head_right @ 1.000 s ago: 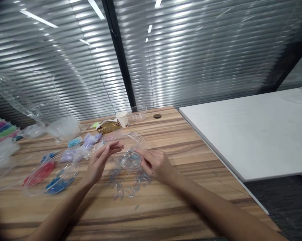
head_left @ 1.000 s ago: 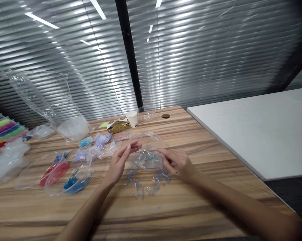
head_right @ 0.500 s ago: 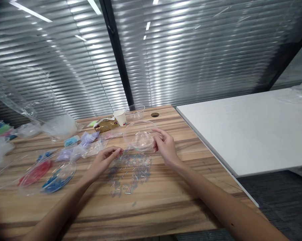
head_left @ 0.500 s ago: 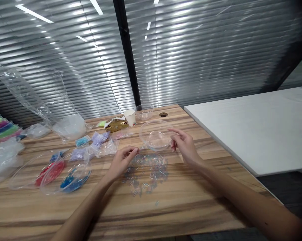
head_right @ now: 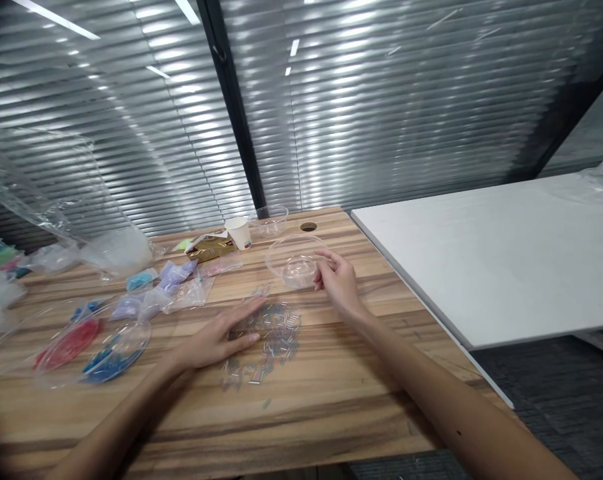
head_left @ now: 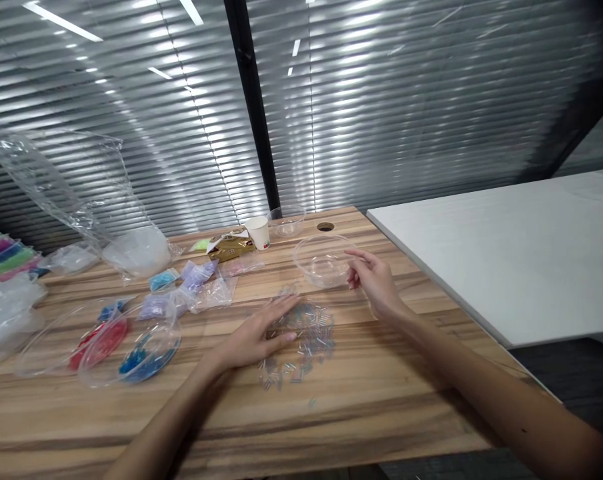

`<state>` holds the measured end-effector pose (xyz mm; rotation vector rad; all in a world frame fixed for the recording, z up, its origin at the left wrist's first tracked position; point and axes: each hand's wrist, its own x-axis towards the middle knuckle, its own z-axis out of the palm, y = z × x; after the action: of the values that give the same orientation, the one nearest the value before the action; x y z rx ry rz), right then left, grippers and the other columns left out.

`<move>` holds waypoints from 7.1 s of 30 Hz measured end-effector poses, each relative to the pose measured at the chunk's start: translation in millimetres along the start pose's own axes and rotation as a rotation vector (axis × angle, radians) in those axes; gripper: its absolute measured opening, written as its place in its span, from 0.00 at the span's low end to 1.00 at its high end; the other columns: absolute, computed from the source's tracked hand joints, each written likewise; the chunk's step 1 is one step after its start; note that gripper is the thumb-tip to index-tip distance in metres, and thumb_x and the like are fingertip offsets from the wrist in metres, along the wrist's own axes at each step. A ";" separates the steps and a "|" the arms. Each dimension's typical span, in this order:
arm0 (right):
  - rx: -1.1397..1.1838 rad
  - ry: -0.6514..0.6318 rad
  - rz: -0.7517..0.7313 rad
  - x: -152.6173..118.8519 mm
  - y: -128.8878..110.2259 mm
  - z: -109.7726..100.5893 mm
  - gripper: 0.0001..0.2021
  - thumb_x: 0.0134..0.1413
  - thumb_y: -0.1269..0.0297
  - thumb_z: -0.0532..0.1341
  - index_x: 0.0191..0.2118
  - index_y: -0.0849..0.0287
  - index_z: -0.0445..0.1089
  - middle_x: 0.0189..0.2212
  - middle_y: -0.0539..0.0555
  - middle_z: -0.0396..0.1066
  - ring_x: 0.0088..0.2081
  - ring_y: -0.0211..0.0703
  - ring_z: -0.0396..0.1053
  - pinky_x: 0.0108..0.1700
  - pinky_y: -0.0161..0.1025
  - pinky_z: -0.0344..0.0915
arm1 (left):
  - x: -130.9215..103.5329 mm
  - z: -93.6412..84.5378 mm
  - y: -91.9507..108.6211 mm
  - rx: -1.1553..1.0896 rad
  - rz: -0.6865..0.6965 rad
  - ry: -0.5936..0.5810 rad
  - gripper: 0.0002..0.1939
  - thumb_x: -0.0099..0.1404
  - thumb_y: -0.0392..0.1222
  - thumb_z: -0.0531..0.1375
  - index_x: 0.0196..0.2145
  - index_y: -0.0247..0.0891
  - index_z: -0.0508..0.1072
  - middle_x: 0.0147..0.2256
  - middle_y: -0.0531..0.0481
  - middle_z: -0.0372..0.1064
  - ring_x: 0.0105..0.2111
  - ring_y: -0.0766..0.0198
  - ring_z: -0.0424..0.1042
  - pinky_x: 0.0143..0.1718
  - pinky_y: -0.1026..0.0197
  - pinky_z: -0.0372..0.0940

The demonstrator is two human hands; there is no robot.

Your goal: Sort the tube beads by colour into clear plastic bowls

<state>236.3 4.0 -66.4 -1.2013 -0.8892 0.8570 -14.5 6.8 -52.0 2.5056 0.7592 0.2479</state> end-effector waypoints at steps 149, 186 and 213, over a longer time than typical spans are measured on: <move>0.183 -0.617 0.312 -52.9 8.4 46.6 0.13 0.43 0.60 0.63 0.32 0.63 0.62 0.26 0.51 0.70 0.27 0.35 0.70 0.33 0.34 0.67 | 9.6 19.7 -4.2 0.118 0.139 0.591 0.07 0.63 0.29 0.49 0.37 0.35 0.63 0.32 0.52 0.64 0.33 0.71 0.65 0.35 0.70 0.61; 0.601 -0.716 0.766 -53.2 12.9 45.6 0.05 0.50 0.71 0.58 0.34 0.68 0.66 0.31 0.54 0.69 0.34 0.35 0.69 0.49 0.40 0.63 | 5.8 22.6 -1.3 0.290 0.447 0.525 0.11 0.62 0.30 0.54 0.43 0.37 0.66 0.33 0.50 0.69 0.32 0.71 0.69 0.34 0.70 0.62; 0.565 -0.695 0.693 -53.9 3.5 42.9 0.03 0.46 0.72 0.61 0.28 0.68 0.68 0.30 0.54 0.70 0.34 0.34 0.69 0.51 0.40 0.63 | 4.6 18.0 3.5 0.324 0.414 0.548 0.13 0.61 0.30 0.56 0.45 0.36 0.65 0.32 0.50 0.68 0.31 0.70 0.66 0.32 0.69 0.61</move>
<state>175.0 -27.4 -70.2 -0.6869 -0.6717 2.0171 -3.5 -0.6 -65.5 2.9232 0.4883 1.0653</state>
